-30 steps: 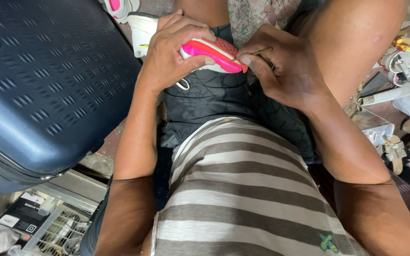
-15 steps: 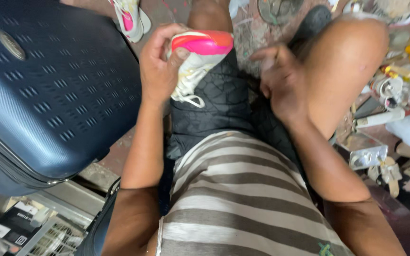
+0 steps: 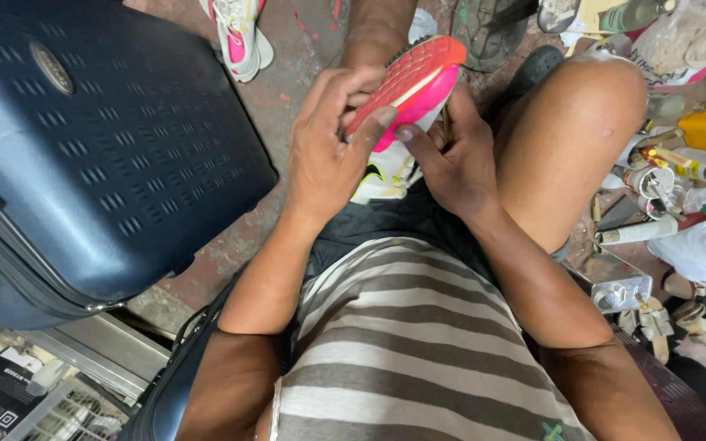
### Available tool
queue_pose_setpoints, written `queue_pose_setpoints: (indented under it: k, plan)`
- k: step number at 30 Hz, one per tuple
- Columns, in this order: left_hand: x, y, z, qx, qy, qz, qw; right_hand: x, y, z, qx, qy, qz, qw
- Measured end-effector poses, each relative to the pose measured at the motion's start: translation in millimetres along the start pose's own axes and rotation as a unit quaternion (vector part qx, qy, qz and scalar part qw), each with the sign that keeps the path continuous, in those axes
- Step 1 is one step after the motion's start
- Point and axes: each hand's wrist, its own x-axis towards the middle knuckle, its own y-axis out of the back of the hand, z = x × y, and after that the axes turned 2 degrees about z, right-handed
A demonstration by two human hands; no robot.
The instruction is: The person cleans a white and pink sneaker by first using a small stick to scrape the pink midsole, then wiping the upper with a white cloth, and finally scrubbing the sole with a metal brush. The person handles the shoe throughout, rotating it to access different areas.
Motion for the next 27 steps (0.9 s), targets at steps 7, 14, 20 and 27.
queue_pose_setpoints:
  k: [7,14,20,27]
  plan:
    - [-2,-5,-3,0.079,-0.001,0.034,0.996,3,3,4,-0.063,0.064,0.005,0.996]
    - [-13,-8,-15,0.098,0.011,0.066,0.993,3,4,12,0.045,0.009,-0.034,0.998]
    - [-17,-5,-12,0.052,0.015,0.062,0.997,8,7,21,0.108,-0.020,-0.069,0.992]
    - [-17,-9,-11,0.064,0.009,0.067,0.996,7,7,37,0.237,-0.107,-0.070,0.963]
